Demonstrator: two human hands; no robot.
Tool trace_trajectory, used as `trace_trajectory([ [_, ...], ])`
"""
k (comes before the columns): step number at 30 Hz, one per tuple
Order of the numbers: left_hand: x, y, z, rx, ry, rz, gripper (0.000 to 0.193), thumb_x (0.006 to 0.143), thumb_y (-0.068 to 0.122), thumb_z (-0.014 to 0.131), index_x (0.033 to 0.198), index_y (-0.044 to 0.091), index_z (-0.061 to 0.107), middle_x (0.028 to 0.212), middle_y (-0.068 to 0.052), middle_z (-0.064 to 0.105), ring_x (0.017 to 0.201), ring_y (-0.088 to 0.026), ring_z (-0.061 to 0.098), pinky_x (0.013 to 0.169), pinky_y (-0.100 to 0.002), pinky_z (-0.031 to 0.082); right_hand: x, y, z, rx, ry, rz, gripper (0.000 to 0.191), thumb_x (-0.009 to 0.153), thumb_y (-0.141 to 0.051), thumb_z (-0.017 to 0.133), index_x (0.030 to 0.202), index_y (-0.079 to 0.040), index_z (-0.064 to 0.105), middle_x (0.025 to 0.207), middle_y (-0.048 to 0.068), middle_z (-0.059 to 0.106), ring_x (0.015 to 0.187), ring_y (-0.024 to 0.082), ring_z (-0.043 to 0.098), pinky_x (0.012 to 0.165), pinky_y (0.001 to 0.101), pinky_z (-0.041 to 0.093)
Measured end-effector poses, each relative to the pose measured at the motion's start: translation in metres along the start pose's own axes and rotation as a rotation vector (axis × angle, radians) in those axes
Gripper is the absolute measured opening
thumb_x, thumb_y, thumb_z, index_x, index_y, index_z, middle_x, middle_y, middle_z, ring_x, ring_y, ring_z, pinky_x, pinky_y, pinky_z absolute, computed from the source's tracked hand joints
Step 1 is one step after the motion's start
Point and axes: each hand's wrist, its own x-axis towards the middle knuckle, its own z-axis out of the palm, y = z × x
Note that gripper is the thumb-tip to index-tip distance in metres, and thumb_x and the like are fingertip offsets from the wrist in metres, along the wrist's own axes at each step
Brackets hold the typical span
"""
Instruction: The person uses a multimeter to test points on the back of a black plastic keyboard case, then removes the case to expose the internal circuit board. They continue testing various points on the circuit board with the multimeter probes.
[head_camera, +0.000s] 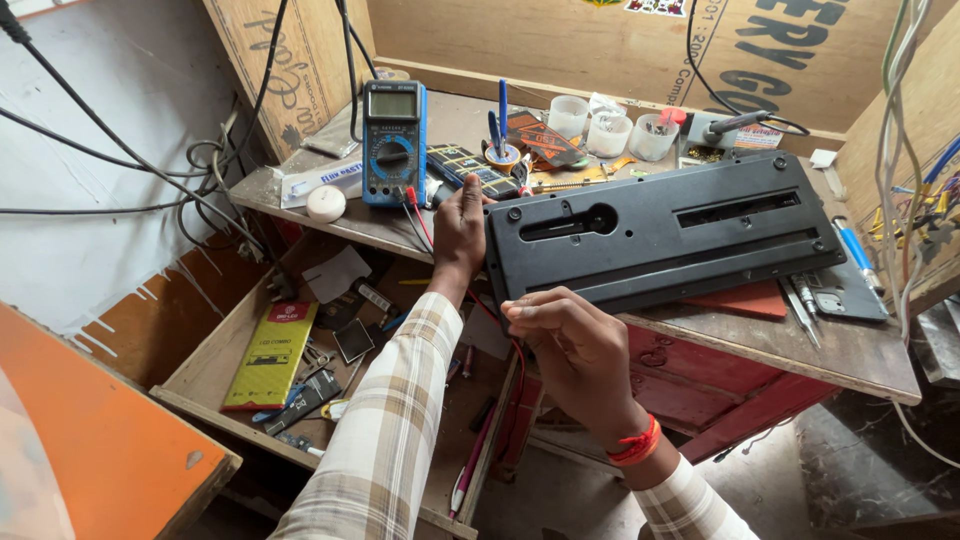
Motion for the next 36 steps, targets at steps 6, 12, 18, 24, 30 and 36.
trace_trajectory([
  [6,-0.007,-0.018,-0.004,-0.001,0.007,0.015,0.073,0.104,0.062,0.034,0.076,0.005,0.07,0.055,-0.007,0.06,0.055,-0.017,0.061,0.055,-0.035,0.048,-0.018,0.012,0.01,0.046,0.09,0.027,0.027,0.079,0.002,0.085,0.096,-0.004,0.065,0.103,0.012,0.064,0.094,0.014,0.071,0.08,0.0237,0.063],
  [12,-0.02,-0.023,-0.007,-0.005,0.002,-0.005,0.073,0.103,0.062,0.033,0.076,0.005,0.069,0.055,-0.007,0.062,0.055,-0.017,0.062,0.055,-0.035,0.049,-0.026,0.01,0.01,0.009,0.049,0.038,0.015,0.09,0.01,0.074,0.098,-0.001,0.07,0.099,0.011,0.072,0.096,0.016,0.075,0.084,0.0267,0.065],
  [18,-0.029,-0.022,-0.032,-0.019,0.011,0.002,0.075,0.103,0.063,0.034,0.076,0.004,0.071,0.057,-0.007,0.064,0.058,-0.018,0.064,0.057,-0.035,0.05,-0.031,-0.008,0.025,0.063,0.061,-0.016,0.018,0.088,0.01,0.075,0.096,0.0,0.063,0.105,0.012,0.072,0.099,0.016,0.073,0.088,0.0275,0.061],
  [24,-0.037,-0.015,-0.045,-0.037,-0.007,0.01,0.076,0.103,0.064,0.033,0.077,0.004,0.071,0.059,-0.008,0.066,0.061,-0.018,0.066,0.059,-0.034,0.052,-0.038,-0.016,0.03,0.128,0.091,0.013,0.017,0.094,0.01,0.073,0.097,-0.004,0.063,0.106,0.011,0.07,0.101,0.016,0.075,0.088,0.0278,0.066],
  [30,-0.039,-0.011,-0.045,-0.014,-0.014,-0.017,0.076,0.102,0.065,0.031,0.076,0.005,0.071,0.058,-0.009,0.066,0.059,-0.018,0.066,0.057,-0.034,0.051,-0.039,-0.02,0.03,0.227,0.119,0.149,0.018,0.094,0.009,0.07,0.106,-0.001,0.061,0.111,0.012,0.074,0.104,0.015,0.073,0.091,0.0283,0.063],
  [36,-0.039,-0.011,-0.046,-0.008,-0.021,-0.035,0.076,0.102,0.066,0.031,0.076,0.006,0.07,0.058,-0.009,0.065,0.058,-0.018,0.065,0.057,-0.034,0.051,-0.036,-0.024,0.032,0.049,0.144,-0.008,0.024,0.088,0.003,0.082,0.099,-0.003,0.062,0.105,0.009,0.068,0.098,0.013,0.073,0.087,0.0263,0.065],
])
